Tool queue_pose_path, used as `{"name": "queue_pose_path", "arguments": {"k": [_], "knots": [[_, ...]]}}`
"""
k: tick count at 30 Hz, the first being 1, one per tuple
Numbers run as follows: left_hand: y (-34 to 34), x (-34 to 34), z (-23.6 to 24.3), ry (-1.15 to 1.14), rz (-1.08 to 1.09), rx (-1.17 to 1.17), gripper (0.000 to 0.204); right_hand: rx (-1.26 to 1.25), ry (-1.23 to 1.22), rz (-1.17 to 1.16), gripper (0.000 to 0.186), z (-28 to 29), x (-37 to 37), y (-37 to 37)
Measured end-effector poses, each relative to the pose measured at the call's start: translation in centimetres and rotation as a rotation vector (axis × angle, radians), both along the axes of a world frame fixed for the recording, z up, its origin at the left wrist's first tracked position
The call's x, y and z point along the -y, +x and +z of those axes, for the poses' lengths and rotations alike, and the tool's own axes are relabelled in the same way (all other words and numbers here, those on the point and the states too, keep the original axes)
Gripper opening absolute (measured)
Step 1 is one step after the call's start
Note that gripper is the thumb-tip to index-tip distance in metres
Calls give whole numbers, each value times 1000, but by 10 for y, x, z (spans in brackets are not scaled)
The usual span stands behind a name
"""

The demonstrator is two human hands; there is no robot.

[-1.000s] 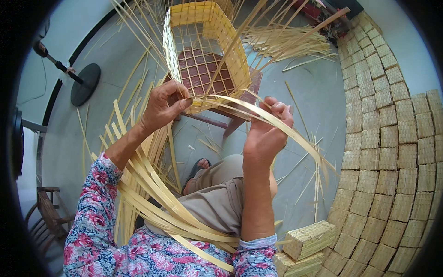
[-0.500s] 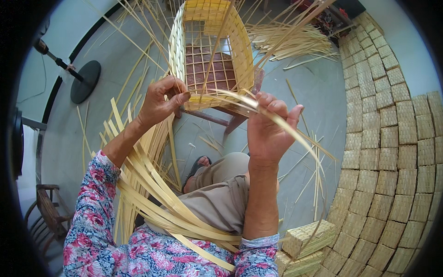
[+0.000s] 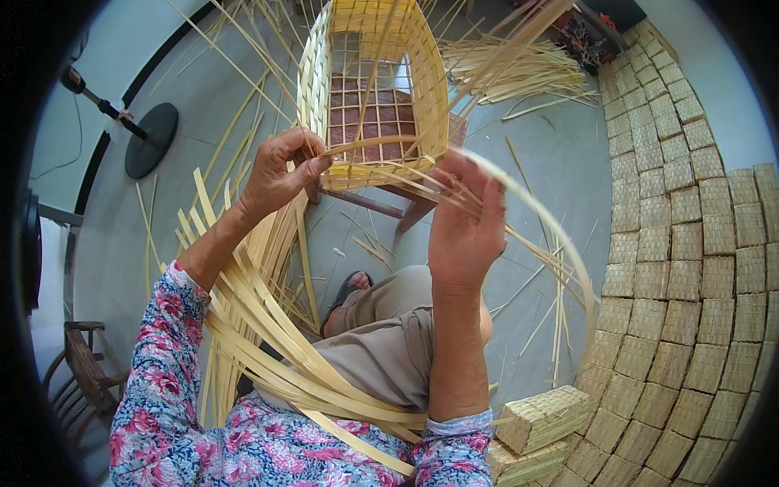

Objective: The person weaves thin bamboo strips into a basket frame by hand, interlacing them through vertical supports to build up the sides. The basket is held on a small wooden stool while the person sits and works continuously.

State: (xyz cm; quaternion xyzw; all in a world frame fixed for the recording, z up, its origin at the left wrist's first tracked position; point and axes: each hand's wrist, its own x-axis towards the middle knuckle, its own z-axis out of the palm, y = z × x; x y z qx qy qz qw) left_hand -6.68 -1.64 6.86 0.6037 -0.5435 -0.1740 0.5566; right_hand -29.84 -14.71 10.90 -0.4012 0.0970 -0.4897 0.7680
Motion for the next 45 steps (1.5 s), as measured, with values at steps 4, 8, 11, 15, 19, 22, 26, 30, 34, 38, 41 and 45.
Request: {"name": "queue_pose_path", "arguments": {"k": [4, 8, 11, 15, 19, 22, 26, 30, 34, 38, 41, 45], "knots": [[4, -1, 1, 18, -52, -6, 14, -214, -145, -46, 56, 12, -3, 5], [6, 0, 2, 40, -100, -26, 16, -397, -384, -135, 64, 17, -6, 5], [9, 0, -1, 27, -131, 3, 16, -410, -443, -219, 72, 17, -4, 7], [10, 0, -4, 37, -140, 78, 17, -368, -365, -251, 83, 15, -1, 6], [9, -2, -3, 69, -128, 85, 18, -323, -436, -238, 97, 8, 6, 6], [8, -2, -4, 34, -88, 162, 19, -339, -567, -180, 107, 1, 11, 6], [14, -5, -2, 75, -83, 183, 21, -436, -540, -152, 76, -5, 4, 9], [21, -4, -8, 108, -100, 205, 20, -422, -195, -237, 38, -14, 6, 12], [25, -8, -14, 149, -123, 142, 18, -386, 253, -103, 30, -36, 24, 0], [35, -17, -18, 180, -128, 186, 16, -308, 340, 35, 25, -47, 24, 11], [32, -20, -18, 217, -178, 23, 16, -286, 135, 58, 33, -55, 27, 16], [39, -23, -21, 224, -130, 126, 16, -292, -15, -73, 32, -49, 25, 22]]}}
